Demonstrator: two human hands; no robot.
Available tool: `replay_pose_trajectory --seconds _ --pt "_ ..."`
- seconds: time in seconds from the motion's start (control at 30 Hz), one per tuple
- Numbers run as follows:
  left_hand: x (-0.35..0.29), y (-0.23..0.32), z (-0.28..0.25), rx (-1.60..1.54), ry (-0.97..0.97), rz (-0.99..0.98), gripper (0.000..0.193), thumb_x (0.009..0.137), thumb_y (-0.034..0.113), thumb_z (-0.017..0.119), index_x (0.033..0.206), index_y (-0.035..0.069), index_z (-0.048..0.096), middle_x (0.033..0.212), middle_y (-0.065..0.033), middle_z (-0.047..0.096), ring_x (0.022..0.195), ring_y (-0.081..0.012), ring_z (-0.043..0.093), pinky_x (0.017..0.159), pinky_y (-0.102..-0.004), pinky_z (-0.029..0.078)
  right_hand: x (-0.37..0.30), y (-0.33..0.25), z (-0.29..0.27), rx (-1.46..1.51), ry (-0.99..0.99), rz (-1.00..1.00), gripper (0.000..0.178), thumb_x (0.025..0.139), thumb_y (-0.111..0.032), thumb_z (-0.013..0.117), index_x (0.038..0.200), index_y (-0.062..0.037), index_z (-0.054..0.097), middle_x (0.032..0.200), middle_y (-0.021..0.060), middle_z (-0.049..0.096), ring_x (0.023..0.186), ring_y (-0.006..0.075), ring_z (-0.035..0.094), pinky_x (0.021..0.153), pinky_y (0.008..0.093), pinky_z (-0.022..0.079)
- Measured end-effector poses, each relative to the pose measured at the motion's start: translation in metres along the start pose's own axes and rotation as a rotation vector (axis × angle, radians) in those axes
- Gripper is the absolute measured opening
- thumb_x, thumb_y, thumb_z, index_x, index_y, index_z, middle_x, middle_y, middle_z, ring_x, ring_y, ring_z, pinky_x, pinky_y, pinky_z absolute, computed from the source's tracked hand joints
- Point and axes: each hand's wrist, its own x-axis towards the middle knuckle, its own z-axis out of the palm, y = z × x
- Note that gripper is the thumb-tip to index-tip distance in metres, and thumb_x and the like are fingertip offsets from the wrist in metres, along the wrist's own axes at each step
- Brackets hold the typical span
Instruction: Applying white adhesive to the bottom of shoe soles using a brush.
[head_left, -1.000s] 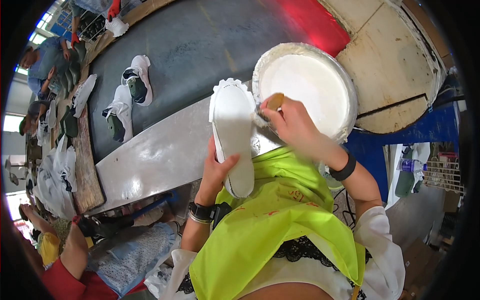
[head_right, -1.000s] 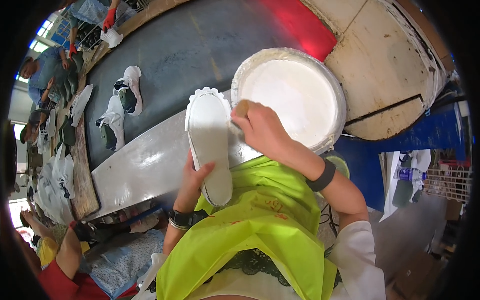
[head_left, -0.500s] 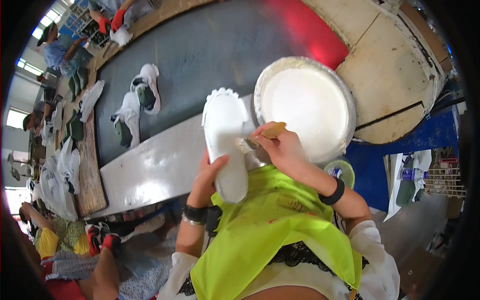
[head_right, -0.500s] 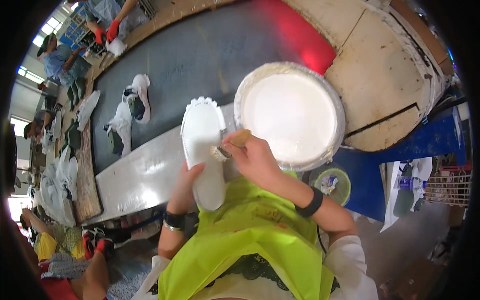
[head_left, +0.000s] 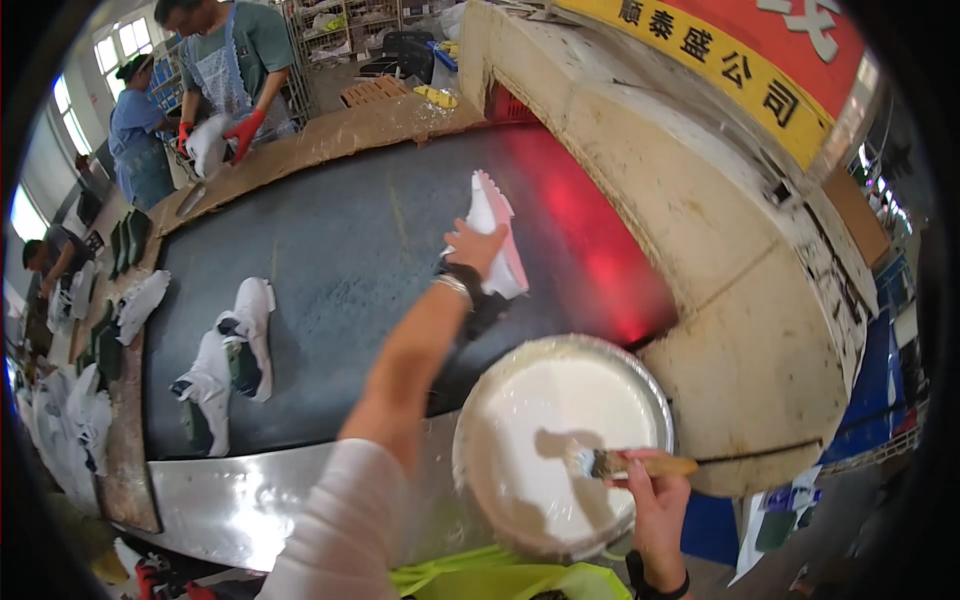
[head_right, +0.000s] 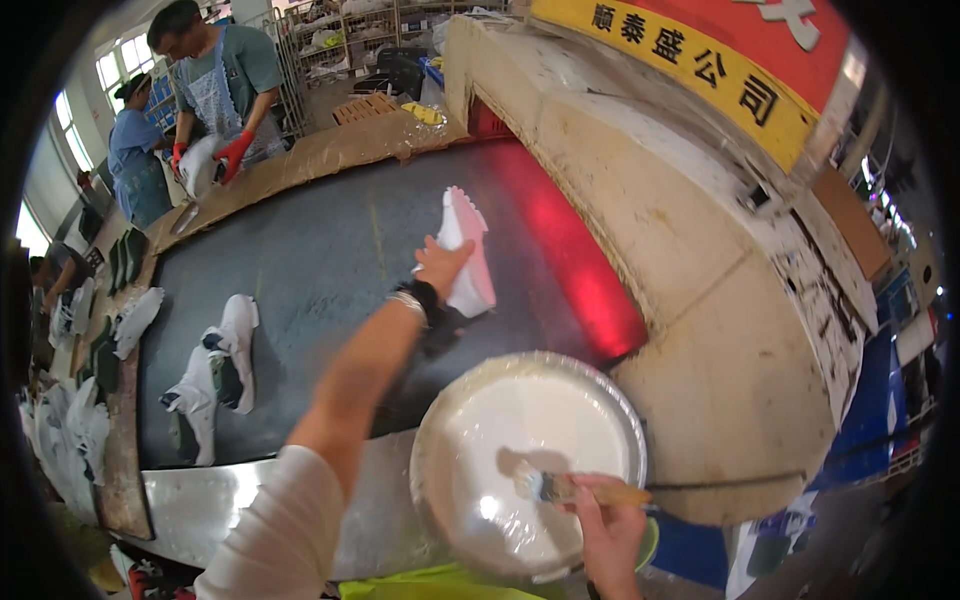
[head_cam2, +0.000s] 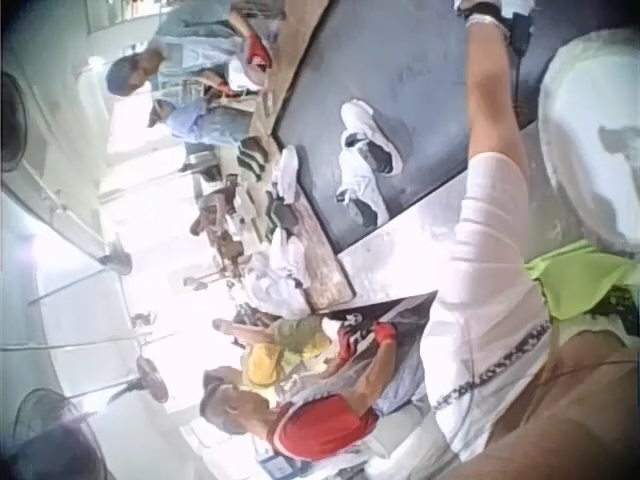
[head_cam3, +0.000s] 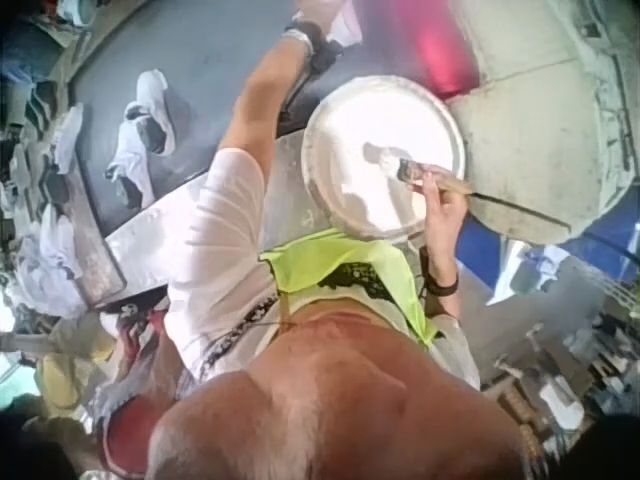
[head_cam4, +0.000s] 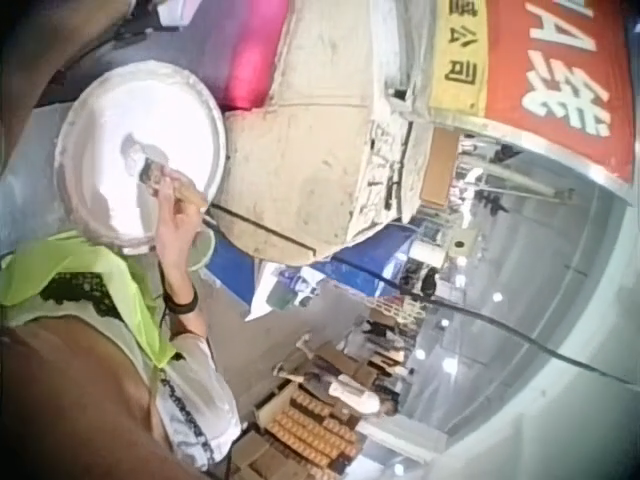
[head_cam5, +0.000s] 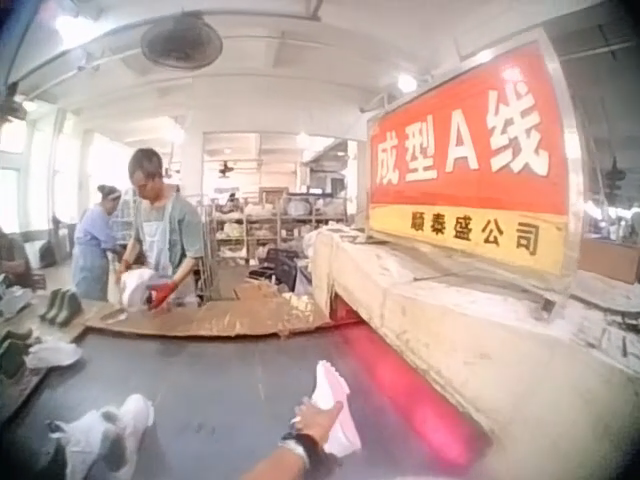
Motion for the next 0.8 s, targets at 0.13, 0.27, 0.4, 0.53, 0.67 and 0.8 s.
replay_pose_trajectory --seconds 0.13,0.27,0.4,0.53,0.67,0.8 --pt "0.015 -0.031 0.052 0.34 0.137 0.079 0.107 0.073 0.069 0.061 0.151 0.012 0.017 0.159 -0.0103 0.005 0.14 -0.0462 0.011 0.106 -0.0655 0.017 0.01 0.003 -0.016 -0.078 0.048 0.044 0.015 0.096 -0.01 0.054 0.103 0.0032 0.057 0.104 0.0169 0.062 0.097 0.0234 0.063 0.071 0.0345 0.058" --pt "0.074 -0.068 -0.033 0.241 -0.271 0.339 0.095 0.08 0.068 0.052 0.151 0.013 0.022 0.159 -0.011 0.012 0.142 -0.0473 0.009 0.109 -0.065 0.013 0.035 -0.001 0.003 -0.094 -0.082 0.027 0.016 0.096 -0.011 0.053 0.103 0.0032 0.056 0.106 0.017 0.061 0.098 0.0237 0.062 0.07 0.0344 0.058" --pt "0.012 -0.065 -0.107 0.661 -0.009 0.25 0.094 0.081 0.067 0.054 0.149 0.009 0.027 0.156 -0.0172 0.018 0.142 -0.0472 0.012 0.113 -0.0594 0.01 0.043 -0.007 0.006 -0.032 -0.029 -0.012 0.02 0.098 -0.015 0.051 0.107 0.002 0.057 0.109 0.0149 0.06 0.091 0.0179 0.061 0.069 0.0313 0.056" --pt "0.001 -0.094 -0.208 1.0 0.71 0.556 0.09 0.08 0.056 0.062 0.141 -0.005 0.033 0.146 -0.0256 0.032 0.137 -0.0483 0.022 0.112 -0.0571 0.015 0.041 -0.028 -0.054 -0.01 0.057 -0.178 0.028 0.099 -0.022 0.054 0.113 0.0021 0.058 0.111 0.0138 0.06 0.088 0.014 0.06 0.071 0.0306 0.052" --pt "-0.009 -0.318 -0.434 1.685 0.799 0.793 0.034 0.096 0.027 0.05 0.122 0.006 0.056 0.104 -0.0114 0.061 0.087 -0.0263 0.057 0.082 -0.0429 0.046 0.038 -0.084 -0.056 0.02 0.195 -0.304 0.026 0.097 -0.02 0.054 0.105 0.0029 0.065 0.104 0.0116 0.065 0.083 0.0156 0.064 0.071 0.0291 0.056" --pt "0.119 -0.177 -0.27 1.545 0.699 1.423 0.036 0.098 0.021 0.043 0.131 0.011 0.052 0.097 -0.0067 0.065 0.076 -0.0201 0.06 0.074 -0.0364 0.05 0.068 -0.086 -0.029 0.173 0.038 -0.255 0.031 0.096 -0.024 0.059 0.113 0.0013 0.06 0.098 0.0066 0.067 0.084 0.0119 0.065 0.07 0.0257 0.055"
